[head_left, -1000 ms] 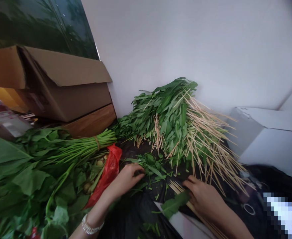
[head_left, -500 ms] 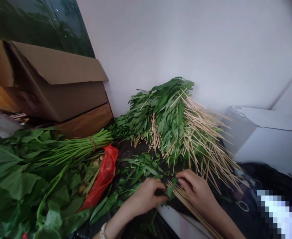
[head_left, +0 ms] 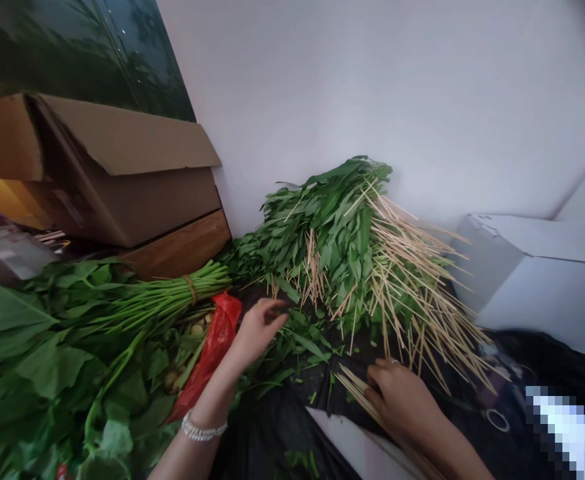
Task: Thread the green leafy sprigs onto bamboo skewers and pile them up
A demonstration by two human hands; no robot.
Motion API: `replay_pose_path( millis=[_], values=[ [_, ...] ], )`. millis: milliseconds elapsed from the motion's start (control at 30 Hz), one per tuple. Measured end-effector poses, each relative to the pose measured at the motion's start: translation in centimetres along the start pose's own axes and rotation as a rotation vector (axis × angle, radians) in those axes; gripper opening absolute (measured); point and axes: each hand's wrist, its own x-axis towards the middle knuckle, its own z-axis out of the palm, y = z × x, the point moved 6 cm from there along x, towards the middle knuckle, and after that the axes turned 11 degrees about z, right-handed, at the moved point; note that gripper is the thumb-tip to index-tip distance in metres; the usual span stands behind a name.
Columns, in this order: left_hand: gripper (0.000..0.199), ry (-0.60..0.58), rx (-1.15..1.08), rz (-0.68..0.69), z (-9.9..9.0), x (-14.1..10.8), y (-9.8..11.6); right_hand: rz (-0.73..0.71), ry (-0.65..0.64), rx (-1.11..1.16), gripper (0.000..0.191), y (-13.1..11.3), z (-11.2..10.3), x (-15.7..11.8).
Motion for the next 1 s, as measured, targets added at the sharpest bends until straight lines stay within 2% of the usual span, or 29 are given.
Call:
replay_pose_path(
  millis=[67,167,333,433,600,667,767,867,933,1000],
  values=[
    [0.021,-0.093,0.057,-0.011,0.5,-2.0,-0.2,-0.002,0.005,-0.016,0.014,-0.2,0.0,0.0],
    [0.019,-0.182,0.089,-0.032,0.7,-4.2,-0.1,0.003,0.018,-0.031,0.018,-0.4,-0.2,0.1],
    [0.016,-0.336,0.165,-0.040,0.3,-6.4,0.0,0.010,0.068,-0.042,0.022,-0.5,-0.8,0.4],
    [0.015,-0.390,0.186,-0.066,-0.1,-7.2,-0.4,-0.016,0.131,-0.059,0.023,-0.6,-0.9,0.3],
    [0.017,-0.356,0.123,-0.051,0.1,-6.7,0.3,-0.070,0.179,-0.058,0.015,-1.2,-0.1,0.1],
    [0.022,-0.366,0.095,-0.011,1.2,-6.2,1.1,-0.089,0.186,-0.049,0.011,-1.7,0.3,0.1],
    [0.031,-0.441,0.085,0.068,3.7,-5.8,1.8,-0.089,0.188,-0.045,0.011,-2.2,0.6,0.1],
    [0.024,-0.499,0.099,0.136,5.8,-5.7,1.7,-0.091,0.174,-0.041,0.013,-2.7,0.4,0.2],
    [0.019,-0.464,0.091,0.174,6.3,-5.4,1.6,-0.094,0.158,-0.033,0.014,-2.9,0.2,0.1],
    [0.018,-0.374,0.053,0.213,5.9,-4.8,2.0,-0.101,0.139,-0.020,0.014,-3.0,-0.1,0.1]
  ],
)
